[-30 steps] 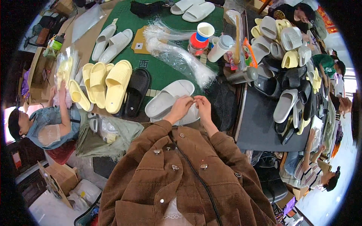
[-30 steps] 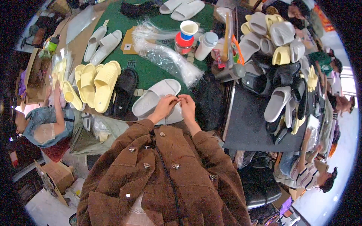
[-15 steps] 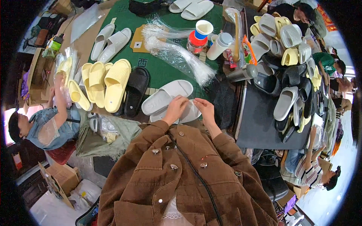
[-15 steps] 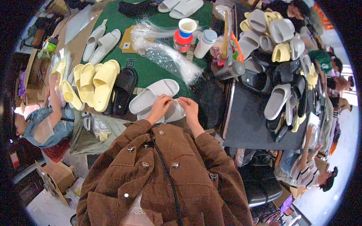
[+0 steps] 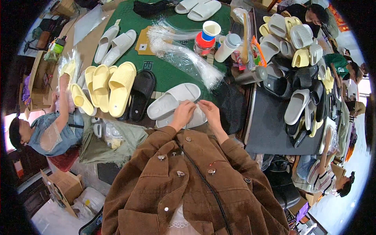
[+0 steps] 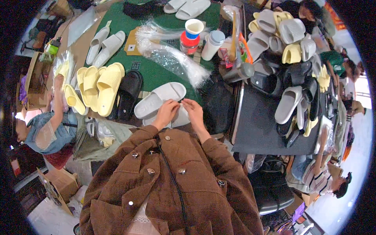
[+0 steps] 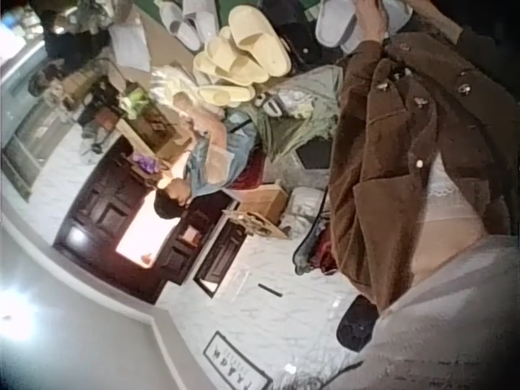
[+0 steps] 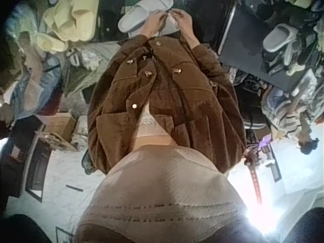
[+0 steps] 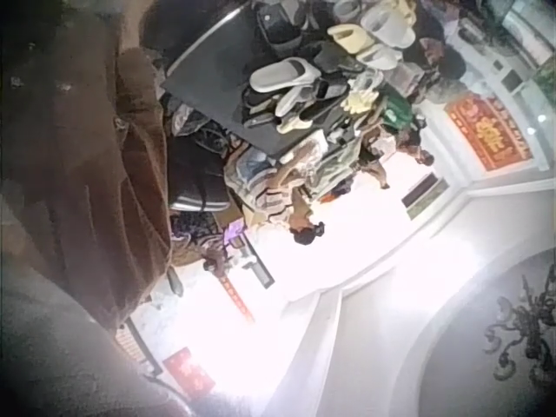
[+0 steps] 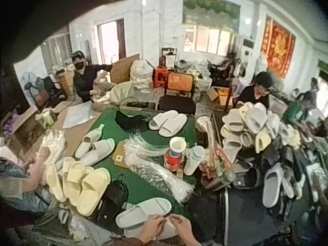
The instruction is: Assembling and inspecting slippers by hand in a factory setting.
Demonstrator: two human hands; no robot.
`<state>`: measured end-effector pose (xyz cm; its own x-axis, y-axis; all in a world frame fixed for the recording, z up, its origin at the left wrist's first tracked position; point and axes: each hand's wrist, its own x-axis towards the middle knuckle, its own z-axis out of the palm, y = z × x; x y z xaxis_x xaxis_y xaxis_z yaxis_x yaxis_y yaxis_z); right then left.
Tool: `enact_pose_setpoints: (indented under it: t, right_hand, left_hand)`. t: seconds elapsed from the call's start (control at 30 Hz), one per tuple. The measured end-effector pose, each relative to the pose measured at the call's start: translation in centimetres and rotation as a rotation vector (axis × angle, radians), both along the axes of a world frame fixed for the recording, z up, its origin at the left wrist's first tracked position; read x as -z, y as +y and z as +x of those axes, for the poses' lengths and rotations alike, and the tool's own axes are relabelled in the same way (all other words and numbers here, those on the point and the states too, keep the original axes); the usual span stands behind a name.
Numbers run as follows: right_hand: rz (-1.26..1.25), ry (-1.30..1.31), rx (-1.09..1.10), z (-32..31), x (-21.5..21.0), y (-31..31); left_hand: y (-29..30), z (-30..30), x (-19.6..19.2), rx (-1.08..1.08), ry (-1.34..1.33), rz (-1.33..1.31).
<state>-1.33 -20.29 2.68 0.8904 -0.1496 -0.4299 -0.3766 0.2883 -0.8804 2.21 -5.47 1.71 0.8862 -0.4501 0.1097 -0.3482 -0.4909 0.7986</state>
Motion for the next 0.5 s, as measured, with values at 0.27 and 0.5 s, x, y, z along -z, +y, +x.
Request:
enact_pose_setpoints:
  t: [0.27,0.5]
  right_hand:
    - [0.039,-0.043,-0.009,0.2,1.0,0.4]
    - [0.236,-0.069,0.089,0.0,2.2,1.2]
  left_hand:
    - [-0.4,0.1,-0.5,0.044,-0.011,0.031]
    - [-0.8,0.2,-1.1,0.043,-0.049,-0.074]
